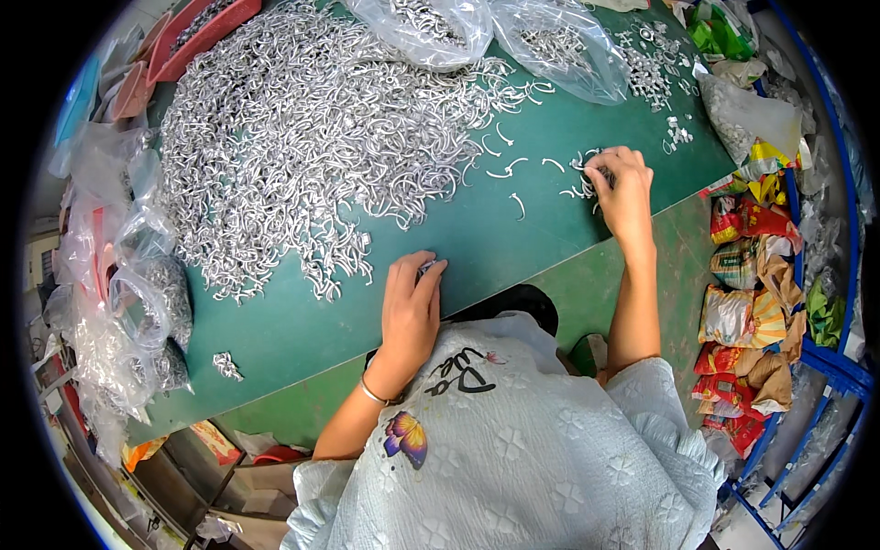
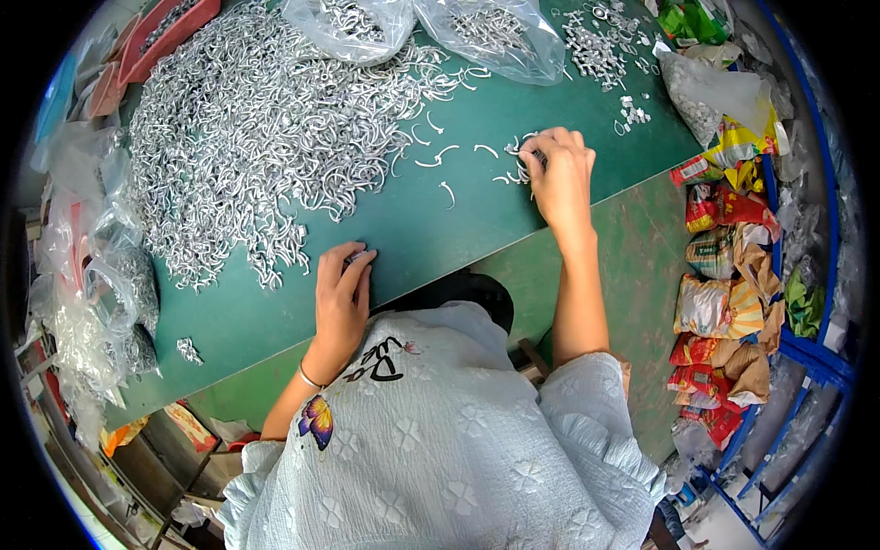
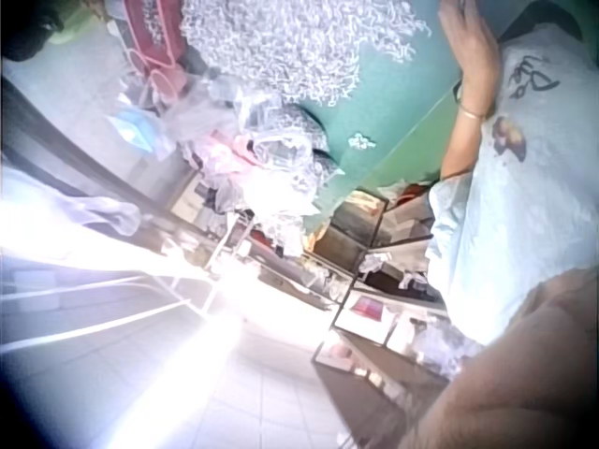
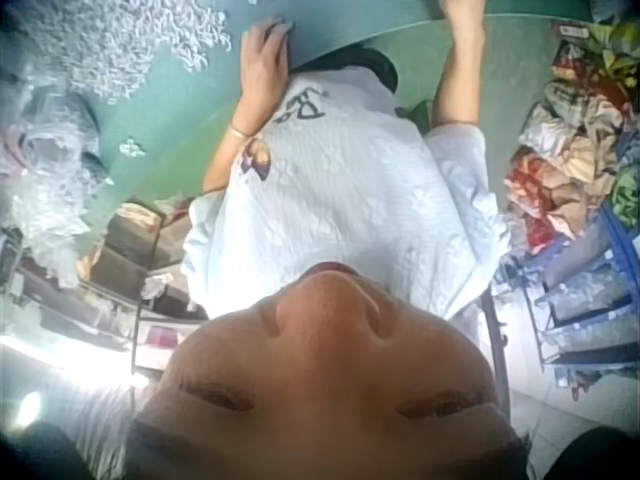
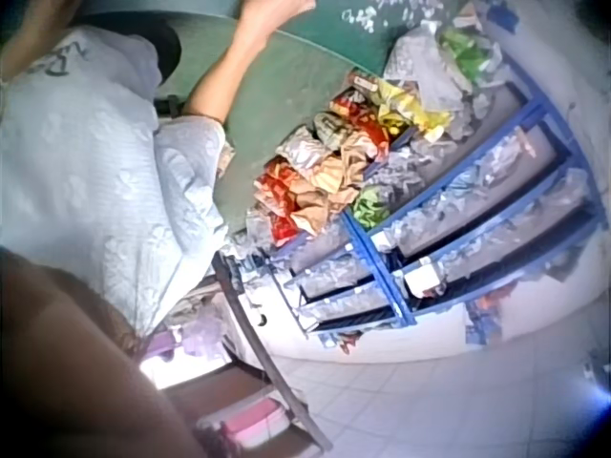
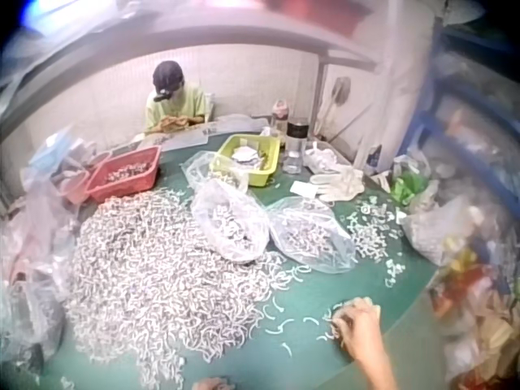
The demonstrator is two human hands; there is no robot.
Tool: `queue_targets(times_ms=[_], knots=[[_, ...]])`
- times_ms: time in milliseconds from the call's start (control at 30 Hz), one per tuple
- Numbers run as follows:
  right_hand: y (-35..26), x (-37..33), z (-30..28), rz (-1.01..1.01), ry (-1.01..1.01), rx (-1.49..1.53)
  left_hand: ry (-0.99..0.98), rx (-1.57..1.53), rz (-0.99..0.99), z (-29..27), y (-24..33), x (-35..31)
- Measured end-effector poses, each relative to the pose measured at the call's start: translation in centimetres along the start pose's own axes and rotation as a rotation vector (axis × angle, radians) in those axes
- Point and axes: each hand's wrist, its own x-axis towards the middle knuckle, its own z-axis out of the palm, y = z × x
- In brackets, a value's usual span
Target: The person sorts small curved silver metal parts by hand on a green workbench, picking them up from a large pile and organizing them into smaller groups.
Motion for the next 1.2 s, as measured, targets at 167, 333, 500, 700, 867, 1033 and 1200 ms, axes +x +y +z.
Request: queue_targets(times_ms=[167, 333, 500, 700, 867, 1033, 1200], knots=[[1.1, -0.1, -0.6, 0.017, 0.027, 0.186, -0.001, -0.002, 0.003, 0.0, 0.1, 0.0], [2.0, -0.1, -1.0, 0.083, 0.039, 0.355, 0.011, -0.004, 0.000, 0.1, 0.0, -0.1], [-3.1, -1.6, -0.8, 0.091, -0.247, 0.721, 0.010, -0.029, -0.003, 0.5, -0.1, -0.1], [-10.5, -4.4, 3.9, -0.348, -0.289, 0.492, 0.025, -0.060, 0.005, 0.5, 0.0, 0.0], [-9.5, -3.3, 2.4, -0.113, -0.195, 0.639, 0.059, -0.104, -0.080, 0.8, 0.5, -0.1], [-7.5, -3.0, 3.7, -0.111, 0.021, 0.194, -0.031, 0.043, -0.015, 1.5, 1.4, 1.1], [-6.2, -2.0, 3.3, -0.243, 0.070, 0.188, 0.025, -0.003, 0.013, 1.1, 0.0, 0.1]])
